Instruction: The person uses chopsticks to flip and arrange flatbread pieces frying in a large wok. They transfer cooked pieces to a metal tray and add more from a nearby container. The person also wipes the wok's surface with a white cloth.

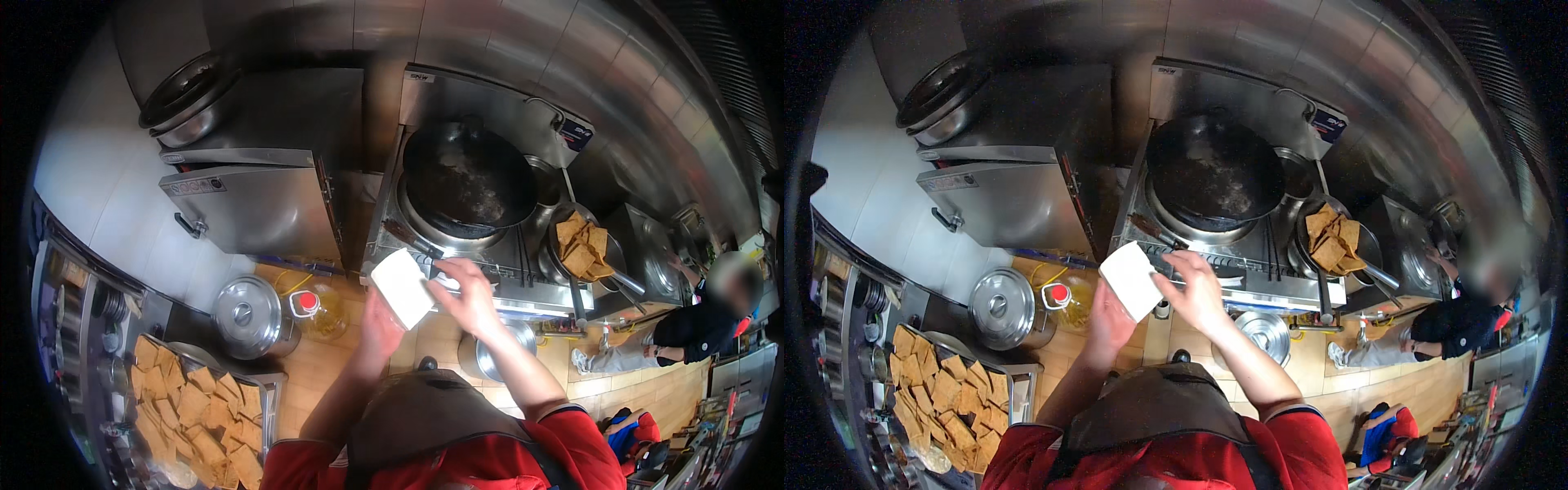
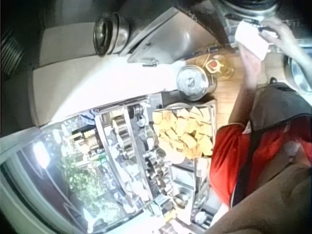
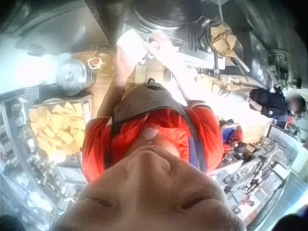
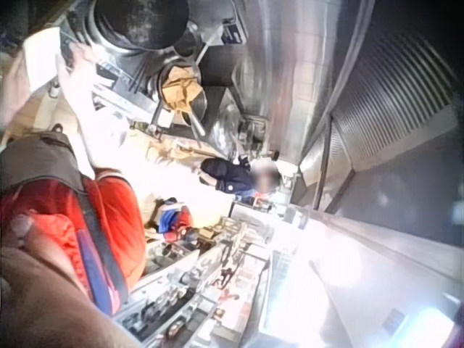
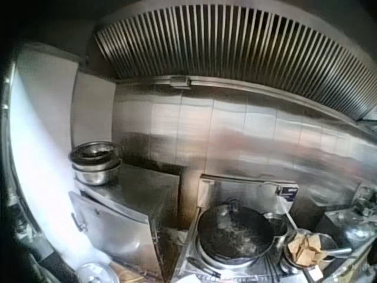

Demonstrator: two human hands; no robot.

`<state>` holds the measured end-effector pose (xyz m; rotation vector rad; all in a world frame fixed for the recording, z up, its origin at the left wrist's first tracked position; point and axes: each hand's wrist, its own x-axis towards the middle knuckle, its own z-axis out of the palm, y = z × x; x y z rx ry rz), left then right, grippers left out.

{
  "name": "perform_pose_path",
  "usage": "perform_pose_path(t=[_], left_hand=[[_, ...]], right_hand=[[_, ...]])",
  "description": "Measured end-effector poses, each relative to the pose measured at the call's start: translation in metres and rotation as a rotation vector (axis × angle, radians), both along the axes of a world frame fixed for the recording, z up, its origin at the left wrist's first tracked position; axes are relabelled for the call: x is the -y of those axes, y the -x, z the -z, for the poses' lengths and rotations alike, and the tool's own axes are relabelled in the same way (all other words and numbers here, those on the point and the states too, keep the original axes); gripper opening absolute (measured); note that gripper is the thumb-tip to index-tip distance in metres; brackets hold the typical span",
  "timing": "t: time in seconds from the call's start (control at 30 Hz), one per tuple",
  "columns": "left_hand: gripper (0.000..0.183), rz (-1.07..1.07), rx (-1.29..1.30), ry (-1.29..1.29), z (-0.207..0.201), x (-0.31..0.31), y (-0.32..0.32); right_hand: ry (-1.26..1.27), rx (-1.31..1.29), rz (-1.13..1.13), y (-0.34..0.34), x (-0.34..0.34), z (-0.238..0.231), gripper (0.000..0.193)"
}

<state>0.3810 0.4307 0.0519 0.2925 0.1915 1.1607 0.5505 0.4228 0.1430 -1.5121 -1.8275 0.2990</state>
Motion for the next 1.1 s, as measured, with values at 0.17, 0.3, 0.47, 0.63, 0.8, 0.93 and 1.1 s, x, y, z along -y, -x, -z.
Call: perform_pose_path(t=[0.17,0.3,0.47,0.63,0.8,0.93,1.1], left_hand=[[0.054,0.025,-0.053,-0.014,0.005,0.015,0.003],[0.055,0.027,-0.065,-0.028,0.008,0.031,0.013],[0.056,0.033,-0.052,0.029,0.014,0.044,0.023],[0.056,0.085,-0.077,-0.014,0.014,0.046,0.031],[0.055,0.105,-0.091,0.009,0.013,0.045,0.03],[0.054,0.149,-0.043,0.015,0.018,0.04,0.023],[0.054,0.173,-0.007,0.007,0.016,0.03,0.005]], right_hand=[[0.044,0.107,0.045,0.043,0.012,0.013,0.058],[0.063,0.188,0.031,0.068,0.039,0.01,0.072],[0.052,0.025,0.001,0.071,0.043,0.019,0.066],[0.203,-0.275,0.015,0.059,0.026,0.022,0.057],[0.399,-0.734,-0.122,0.041,0.007,0.024,0.027],[0.513,-0.361,-0.131,0.029,0.003,0.007,0.019],[0.478,-0.297,-0.164,0.014,0.004,-0.029,0.018]])
